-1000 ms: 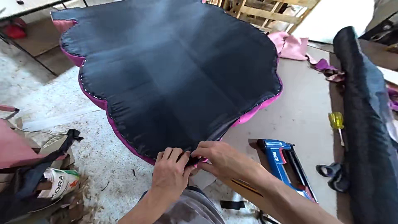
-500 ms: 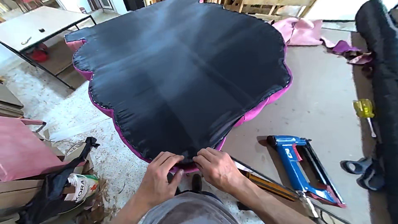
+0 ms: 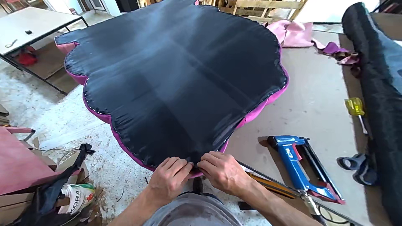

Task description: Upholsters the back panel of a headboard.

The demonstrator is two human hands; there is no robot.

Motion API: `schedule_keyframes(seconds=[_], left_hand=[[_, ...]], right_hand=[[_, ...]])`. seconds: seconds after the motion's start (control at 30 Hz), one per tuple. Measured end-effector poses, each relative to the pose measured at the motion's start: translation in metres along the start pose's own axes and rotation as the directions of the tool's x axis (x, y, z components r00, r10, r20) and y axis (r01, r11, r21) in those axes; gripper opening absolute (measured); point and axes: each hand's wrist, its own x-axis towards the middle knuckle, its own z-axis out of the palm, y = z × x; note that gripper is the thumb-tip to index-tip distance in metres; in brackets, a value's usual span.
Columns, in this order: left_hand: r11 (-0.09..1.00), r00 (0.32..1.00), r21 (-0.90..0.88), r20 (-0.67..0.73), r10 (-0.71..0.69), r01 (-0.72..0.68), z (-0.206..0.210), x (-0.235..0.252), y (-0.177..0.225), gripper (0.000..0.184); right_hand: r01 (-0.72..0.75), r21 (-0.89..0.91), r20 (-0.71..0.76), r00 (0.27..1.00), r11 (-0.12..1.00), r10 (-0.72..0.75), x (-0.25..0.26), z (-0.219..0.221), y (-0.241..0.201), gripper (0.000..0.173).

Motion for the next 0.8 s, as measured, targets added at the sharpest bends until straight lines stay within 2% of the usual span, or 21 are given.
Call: schedule_keyframes(seconds=[0.17,0.27,0.4,0.53,0.63,0.7,0.8], left_hand=[[0.999,0.999,-0.014,0.009,-0.043,0.043,0.003,0.002,-0.001,0.021],[0.997,0.999,0.056,-0.018,-0.044,0.045,0.006,0.003,0.006,0.023],[0.997,0.996,0.077,-0.086,-0.011,0.017,0.009,0.005,0.010,0.017],[0.993,0.994,0.092,-0.074,0.083,-0.076,0.010,0.005,0.005,0.018],[0.989,0.993,0.104,-0.043,0.112,-0.107,0.009,0.006,0.004,0.018],[0.989,0.993,0.103,-0.032,0.112,-0.108,0.008,0.007,0.003,0.018],[0.993,0.996,0.091,-0.052,0.079,-0.074,0.009,0.006,0.004,0.017]], right_hand=[[-0.020,0.005,0.097,0.995,1.000,0.019,0.005,-0.006,0.001,0.018],[-0.033,-0.022,0.040,0.999,0.999,0.034,0.003,-0.004,-0.003,0.019],[-0.024,-0.007,-0.006,1.000,1.000,0.024,-0.002,-0.003,-0.005,0.017],[-0.014,0.045,0.084,0.996,0.999,0.010,-0.001,-0.009,0.000,0.017],[-0.126,0.125,0.187,0.977,0.984,0.101,0.000,-0.019,0.000,0.022],[-0.172,0.132,0.162,0.975,0.976,0.150,0.000,-0.021,-0.003,0.022],[-0.160,0.060,0.089,0.984,0.985,0.154,0.000,-0.013,-0.011,0.021]])
